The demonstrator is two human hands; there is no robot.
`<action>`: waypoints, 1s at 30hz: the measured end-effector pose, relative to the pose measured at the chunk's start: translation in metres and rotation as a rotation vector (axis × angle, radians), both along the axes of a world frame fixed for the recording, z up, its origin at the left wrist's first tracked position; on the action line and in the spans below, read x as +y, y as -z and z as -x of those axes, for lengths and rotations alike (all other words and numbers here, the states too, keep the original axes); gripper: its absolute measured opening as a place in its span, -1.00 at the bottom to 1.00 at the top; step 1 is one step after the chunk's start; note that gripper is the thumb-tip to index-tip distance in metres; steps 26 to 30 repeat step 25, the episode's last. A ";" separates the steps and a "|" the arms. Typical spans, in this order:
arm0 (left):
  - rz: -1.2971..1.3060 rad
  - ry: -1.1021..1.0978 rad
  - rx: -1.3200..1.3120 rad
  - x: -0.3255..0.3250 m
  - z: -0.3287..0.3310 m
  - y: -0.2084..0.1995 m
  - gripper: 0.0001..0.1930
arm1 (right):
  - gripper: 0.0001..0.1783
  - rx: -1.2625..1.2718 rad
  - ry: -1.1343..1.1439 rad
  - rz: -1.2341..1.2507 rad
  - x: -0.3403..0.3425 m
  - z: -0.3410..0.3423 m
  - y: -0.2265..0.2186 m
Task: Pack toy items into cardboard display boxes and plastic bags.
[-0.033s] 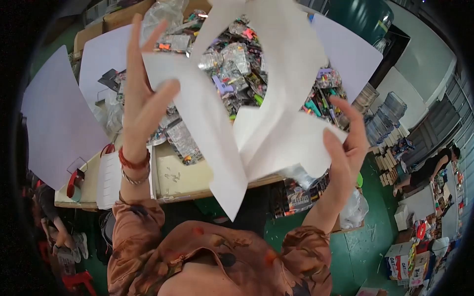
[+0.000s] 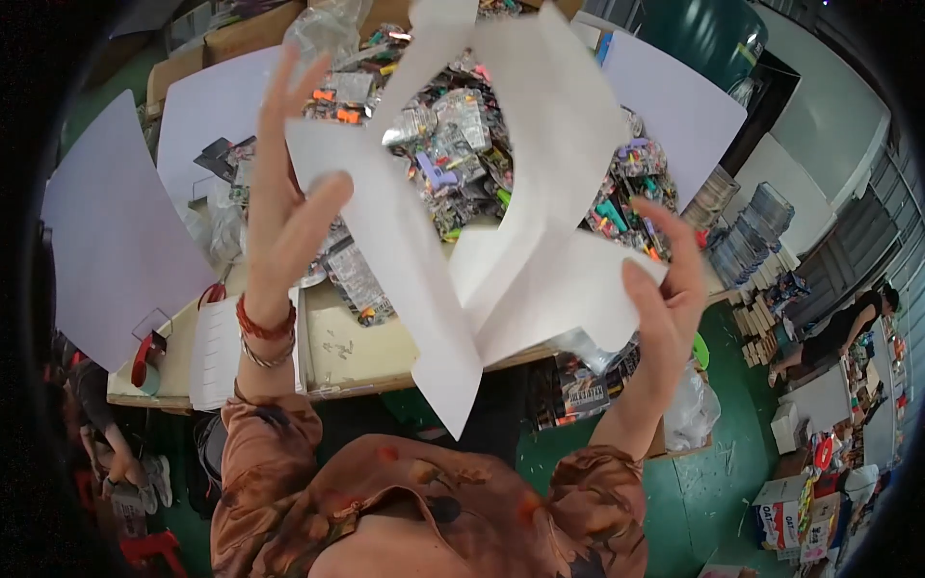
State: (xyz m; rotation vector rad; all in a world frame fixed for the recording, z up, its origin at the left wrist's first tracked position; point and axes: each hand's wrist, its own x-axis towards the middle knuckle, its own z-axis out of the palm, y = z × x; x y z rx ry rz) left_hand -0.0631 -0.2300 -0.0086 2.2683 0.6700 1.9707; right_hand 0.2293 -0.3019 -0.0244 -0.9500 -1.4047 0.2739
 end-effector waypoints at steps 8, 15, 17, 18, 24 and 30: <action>0.330 0.482 0.092 -0.041 0.002 -0.039 -0.53 | -0.81 0.340 -0.594 0.061 0.001 -0.078 -0.009; 0.328 0.404 0.050 -0.052 -0.009 -0.098 -0.84 | -0.49 0.031 -1.319 0.437 0.049 -0.094 -0.062; 0.589 0.609 0.075 -0.029 0.018 -0.093 -0.83 | -0.61 -0.156 -0.906 0.136 0.067 -0.087 -0.037; 0.569 0.689 0.173 -0.005 0.032 -0.079 -0.82 | -0.66 -0.243 -0.673 -0.010 0.069 -0.085 -0.025; 0.286 0.141 0.177 -0.021 0.028 0.035 -0.79 | -0.68 0.162 -0.810 0.433 0.113 -0.036 0.064; 0.502 0.160 0.221 -0.031 0.041 0.050 -0.89 | -0.68 0.172 -0.821 0.449 0.117 -0.033 0.072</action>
